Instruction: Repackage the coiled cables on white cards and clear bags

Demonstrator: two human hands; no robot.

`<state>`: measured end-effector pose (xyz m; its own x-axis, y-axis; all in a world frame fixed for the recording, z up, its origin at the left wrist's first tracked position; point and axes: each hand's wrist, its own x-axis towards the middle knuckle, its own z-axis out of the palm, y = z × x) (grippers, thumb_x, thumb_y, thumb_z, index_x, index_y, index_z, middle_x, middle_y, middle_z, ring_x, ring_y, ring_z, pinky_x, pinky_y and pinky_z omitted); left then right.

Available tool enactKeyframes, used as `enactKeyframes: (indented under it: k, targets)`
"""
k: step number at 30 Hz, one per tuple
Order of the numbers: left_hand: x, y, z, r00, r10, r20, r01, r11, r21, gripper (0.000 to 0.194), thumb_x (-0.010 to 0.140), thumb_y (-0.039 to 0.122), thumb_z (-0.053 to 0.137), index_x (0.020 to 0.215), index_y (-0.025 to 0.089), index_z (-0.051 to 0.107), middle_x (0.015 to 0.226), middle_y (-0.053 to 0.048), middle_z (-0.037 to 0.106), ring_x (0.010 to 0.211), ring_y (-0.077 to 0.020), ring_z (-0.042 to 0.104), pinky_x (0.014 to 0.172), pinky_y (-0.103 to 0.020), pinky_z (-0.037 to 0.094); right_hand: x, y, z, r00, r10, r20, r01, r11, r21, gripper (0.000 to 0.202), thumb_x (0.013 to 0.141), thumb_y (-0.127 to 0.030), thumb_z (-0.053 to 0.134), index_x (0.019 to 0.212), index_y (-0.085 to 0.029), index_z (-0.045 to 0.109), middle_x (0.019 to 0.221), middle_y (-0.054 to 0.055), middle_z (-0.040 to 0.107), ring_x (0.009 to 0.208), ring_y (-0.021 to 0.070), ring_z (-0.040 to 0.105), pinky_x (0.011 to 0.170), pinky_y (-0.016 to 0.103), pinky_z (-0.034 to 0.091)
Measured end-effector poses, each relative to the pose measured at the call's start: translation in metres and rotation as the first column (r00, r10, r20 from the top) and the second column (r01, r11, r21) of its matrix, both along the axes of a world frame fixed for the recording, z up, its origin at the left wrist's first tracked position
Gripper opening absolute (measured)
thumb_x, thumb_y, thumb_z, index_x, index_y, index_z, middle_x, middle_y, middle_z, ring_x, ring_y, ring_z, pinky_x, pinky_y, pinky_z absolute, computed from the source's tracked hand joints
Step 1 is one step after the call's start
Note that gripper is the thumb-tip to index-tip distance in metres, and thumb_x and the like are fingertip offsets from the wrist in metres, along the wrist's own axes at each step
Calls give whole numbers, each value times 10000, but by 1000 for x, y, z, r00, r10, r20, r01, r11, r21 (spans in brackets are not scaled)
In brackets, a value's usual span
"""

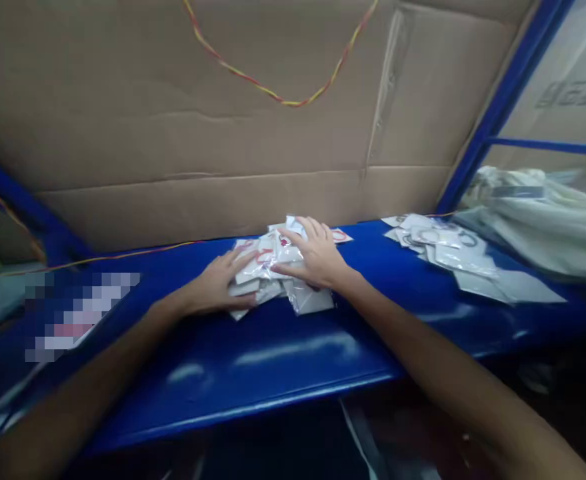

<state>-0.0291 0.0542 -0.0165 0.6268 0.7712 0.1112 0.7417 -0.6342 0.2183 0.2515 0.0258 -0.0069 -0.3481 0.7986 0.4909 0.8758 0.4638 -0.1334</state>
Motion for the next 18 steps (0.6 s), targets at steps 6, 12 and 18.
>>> enactKeyframes:
  k: [6, 12, 18]
  targets:
    - [2, 0, 3, 998, -48, -45, 47, 998, -40, 1073, 781, 834, 575, 1641, 342, 164, 1726, -74, 146, 1550, -425, 194, 1223, -616, 231, 13, 18, -10, 999, -3, 46, 13, 979, -203, 1073, 753, -847, 619, 1622, -311, 288, 1715, 174, 110, 1530, 540, 49, 1152, 759, 103]
    - [5, 8, -3, 999, -49, -19, 50, 996, 69, 1109, 769, 829, 593, 1640, 264, 204, 1675, -116, 306, 1463, -402, 370, 1202, -547, 295, 15, 23, -14, 997, 78, -29, -83, 949, -303, 998, 792, -793, 640, 1589, -263, 360, 1618, 218, 329, 1451, 471, 356, 1143, 642, 307]
    - [6, 18, -11, 997, 31, -66, -28, 998, 57, 1117, 788, 842, 555, 1631, 184, 232, 1708, -149, 189, 1545, -464, 134, 1226, -641, 158, 18, 19, -10, 995, 95, -42, -104, 941, -323, 1014, 759, -821, 641, 1567, -258, 399, 1607, 194, 330, 1448, 450, 368, 1151, 591, 322]
